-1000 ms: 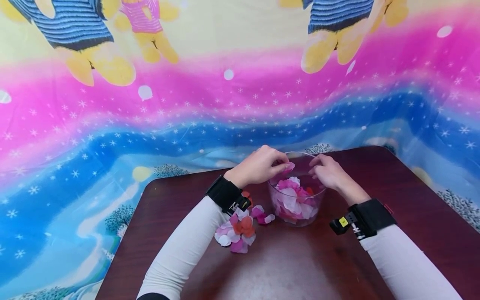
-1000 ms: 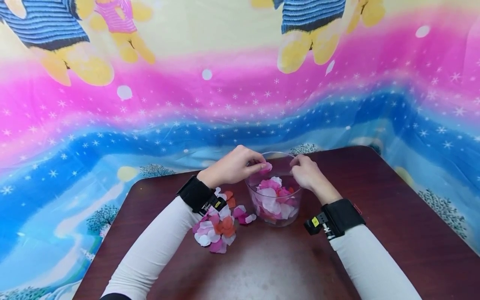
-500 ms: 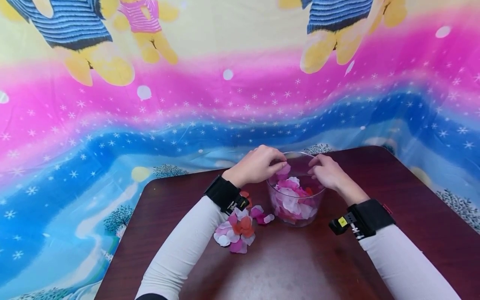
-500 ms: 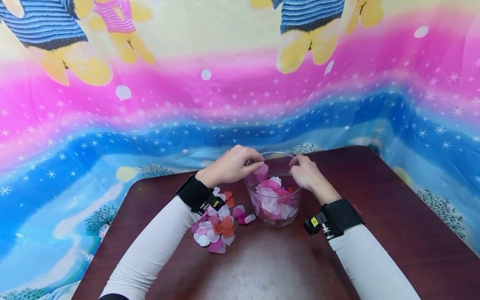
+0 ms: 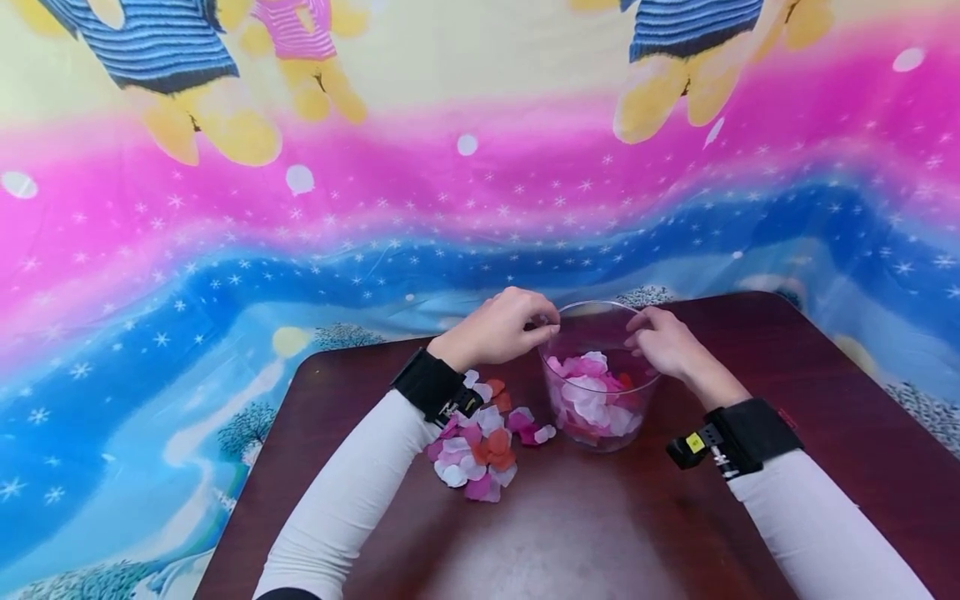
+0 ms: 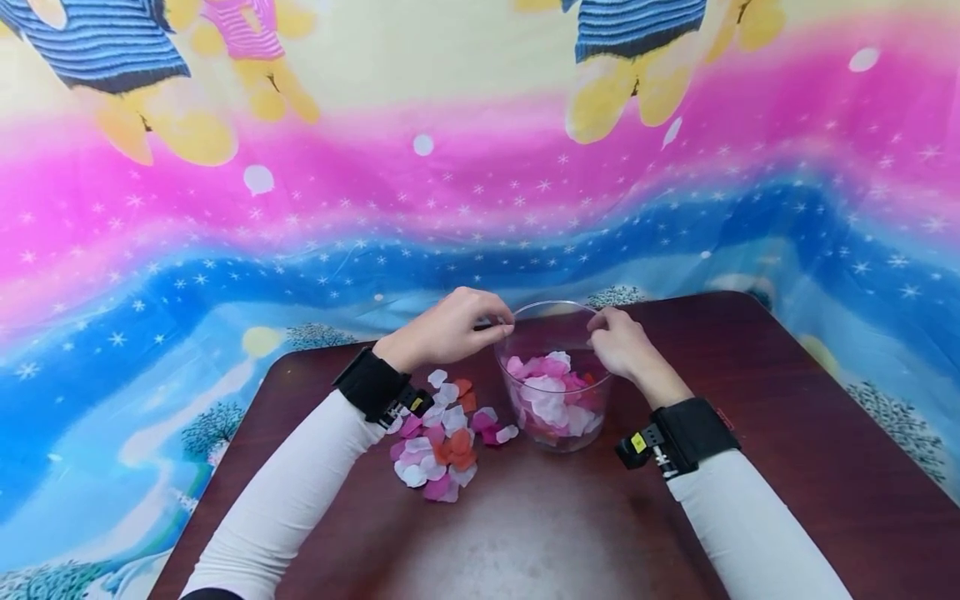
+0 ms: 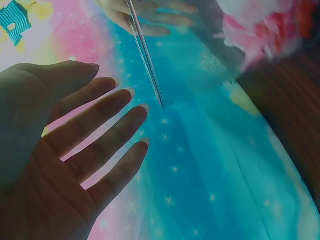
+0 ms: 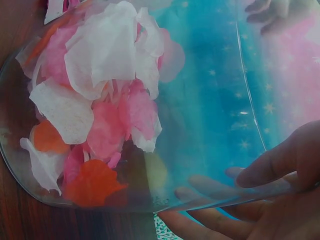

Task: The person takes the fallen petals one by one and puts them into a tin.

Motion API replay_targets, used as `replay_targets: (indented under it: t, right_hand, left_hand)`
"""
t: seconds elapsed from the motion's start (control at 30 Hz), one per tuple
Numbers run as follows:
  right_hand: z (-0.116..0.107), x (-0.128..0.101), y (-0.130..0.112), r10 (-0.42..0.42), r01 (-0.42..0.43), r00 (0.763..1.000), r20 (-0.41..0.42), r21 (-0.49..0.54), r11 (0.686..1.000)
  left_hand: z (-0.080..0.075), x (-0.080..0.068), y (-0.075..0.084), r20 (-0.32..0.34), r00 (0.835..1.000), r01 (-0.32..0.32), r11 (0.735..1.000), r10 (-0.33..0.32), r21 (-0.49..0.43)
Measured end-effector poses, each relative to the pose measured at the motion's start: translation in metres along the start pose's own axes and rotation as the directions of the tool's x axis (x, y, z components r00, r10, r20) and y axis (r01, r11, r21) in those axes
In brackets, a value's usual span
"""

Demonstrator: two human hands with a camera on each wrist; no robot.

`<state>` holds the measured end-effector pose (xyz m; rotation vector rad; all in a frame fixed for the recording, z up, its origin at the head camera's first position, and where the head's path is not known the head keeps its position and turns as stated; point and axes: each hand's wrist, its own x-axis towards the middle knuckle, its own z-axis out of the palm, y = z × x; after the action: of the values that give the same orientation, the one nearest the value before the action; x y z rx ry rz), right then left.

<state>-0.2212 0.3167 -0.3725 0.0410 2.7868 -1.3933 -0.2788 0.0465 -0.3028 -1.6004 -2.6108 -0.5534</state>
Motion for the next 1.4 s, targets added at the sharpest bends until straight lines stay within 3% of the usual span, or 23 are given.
replay_targets:
  t: [0.27, 0.4, 0.53, 0.73, 1.03, 1.2, 1.4]
  right_hand:
    - [-0.004, 0.000, 0.000, -0.023, 0.023, 1.000, 0.010, -0.010, 1.000]
    - [-0.001, 0.001, -0.001, -0.023, 0.023, 0.999, 0.022, -0.015, 1.000]
    - [-0.002, 0.000, 0.003, -0.013, 0.013, 1.000, 0.020, -0.014, 1.000]
    - [-0.003, 0.000, 0.002, -0.012, 0.012, 1.000, 0.020, -0.005, 1.000]
    - [-0.001, 0.002, 0.001, -0.015, 0.015, 1.000, 0.020, 0.009, 1.000]
    - [-0.002, 0.001, 0.001, -0.016, 0.016, 1.000, 0.015, 0.009, 1.000]
    - [-0.003, 0.001, 0.001, -0.020, 0.020, 1.000, 0.012, 0.006, 1.000]
  left_hand:
    - [-0.006, -0.038, -0.020, 0.009, 1.000, 0.020, 0.998, -0.021, 0.056]
    - [0.000, -0.056, -0.031, 0.043, 0.998, 0.044, 0.996, -0.047, 0.084]
    - [0.012, -0.064, -0.037, 0.068, 0.996, 0.048, 0.995, -0.054, 0.083]
    - [0.036, -0.066, -0.033, 0.146, 0.984, 0.093, 0.991, -0.106, 0.092]
    - [0.095, -0.059, -0.020, 0.234, 0.960, 0.133, 0.987, -0.151, 0.092]
    - [0.120, -0.057, -0.015, 0.234, 0.955, 0.157, 0.980, -0.182, 0.119]
    - [0.136, -0.056, -0.012, 0.188, 0.958, 0.193, 0.971, -0.217, 0.138]
